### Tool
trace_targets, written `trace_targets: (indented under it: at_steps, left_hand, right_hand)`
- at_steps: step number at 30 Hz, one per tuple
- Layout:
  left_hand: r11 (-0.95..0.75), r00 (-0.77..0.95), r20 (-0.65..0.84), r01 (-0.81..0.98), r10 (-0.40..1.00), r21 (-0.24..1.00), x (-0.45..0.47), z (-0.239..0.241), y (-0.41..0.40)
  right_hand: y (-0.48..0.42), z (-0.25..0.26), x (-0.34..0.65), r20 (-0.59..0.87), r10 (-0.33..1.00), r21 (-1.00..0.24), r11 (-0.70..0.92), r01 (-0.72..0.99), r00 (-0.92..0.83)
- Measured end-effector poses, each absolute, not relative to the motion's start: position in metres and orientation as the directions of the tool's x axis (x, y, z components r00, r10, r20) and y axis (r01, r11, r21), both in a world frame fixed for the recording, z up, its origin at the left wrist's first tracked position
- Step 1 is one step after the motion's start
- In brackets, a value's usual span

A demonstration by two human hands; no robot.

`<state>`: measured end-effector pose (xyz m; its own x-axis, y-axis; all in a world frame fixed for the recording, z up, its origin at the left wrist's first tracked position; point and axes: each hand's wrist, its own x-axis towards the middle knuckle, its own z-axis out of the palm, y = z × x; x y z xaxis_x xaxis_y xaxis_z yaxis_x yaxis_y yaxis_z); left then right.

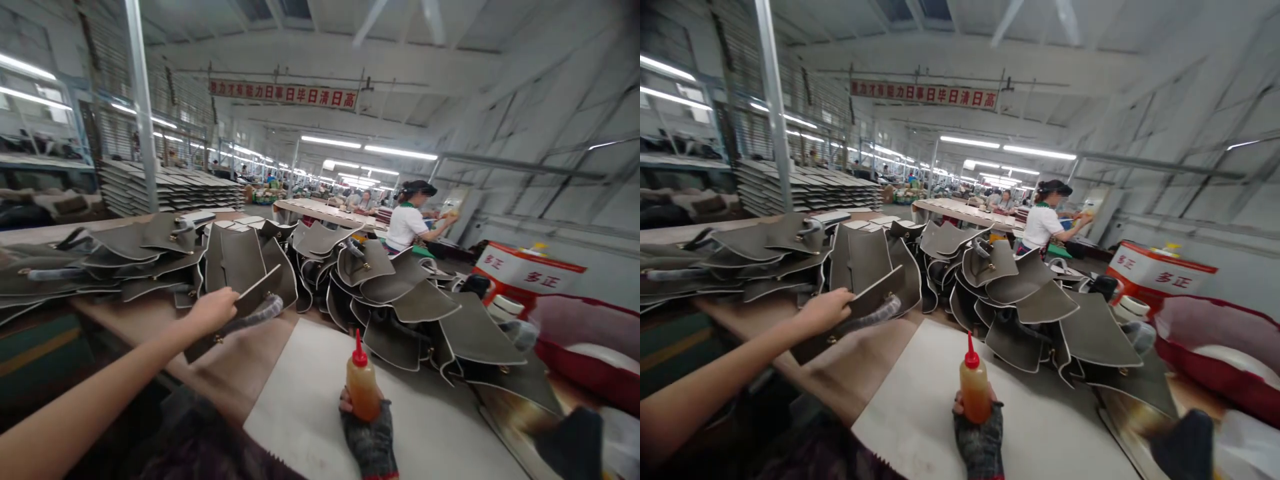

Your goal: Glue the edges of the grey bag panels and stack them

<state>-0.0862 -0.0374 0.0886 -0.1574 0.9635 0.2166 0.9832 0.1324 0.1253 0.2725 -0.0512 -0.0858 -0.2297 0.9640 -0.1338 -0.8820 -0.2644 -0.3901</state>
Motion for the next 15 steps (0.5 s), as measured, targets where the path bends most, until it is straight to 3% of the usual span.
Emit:
trace_targets:
  at_steps: [3, 6, 8, 11, 15]
  left_hand:
    - [0.189, -0.116, 0.317, 0.959, 0.941, -0.210, -0.109, 0.125, -0.047]
    - [0.264, -0.154, 0.343, 0.917, 0.927, -0.300, -0.088, 0.125, -0.050]
    - [0.205, -0.146, 0.238, 0.947, 0.960, -0.246, -0.053, 0.100, -0.048]
    - [0.020, -0.020, 0.007, 0.997, 1.000, -0.073, 0.007, 0.046, -0.046]
    - [-0.099, 0.117, -0.210, 0.991, 0.971, 0.093, 0.056, 0.001, -0.044]
  right_hand:
    - [-0.043, -0.091, 0.275, -0.159, 0.940, -0.420, -0.340, -0.841, -0.301]
    - [-0.042, -0.092, 0.276, -0.160, 0.949, -0.403, -0.313, -0.860, -0.271]
    - [-0.047, -0.088, 0.276, -0.176, 0.951, -0.375, -0.302, -0.876, -0.253]
    - [-0.056, -0.078, 0.274, -0.217, 0.948, -0.327, -0.296, -0.898, -0.234]
    - [-0.064, -0.065, 0.271, -0.235, 0.953, -0.313, -0.260, -0.914, -0.190]
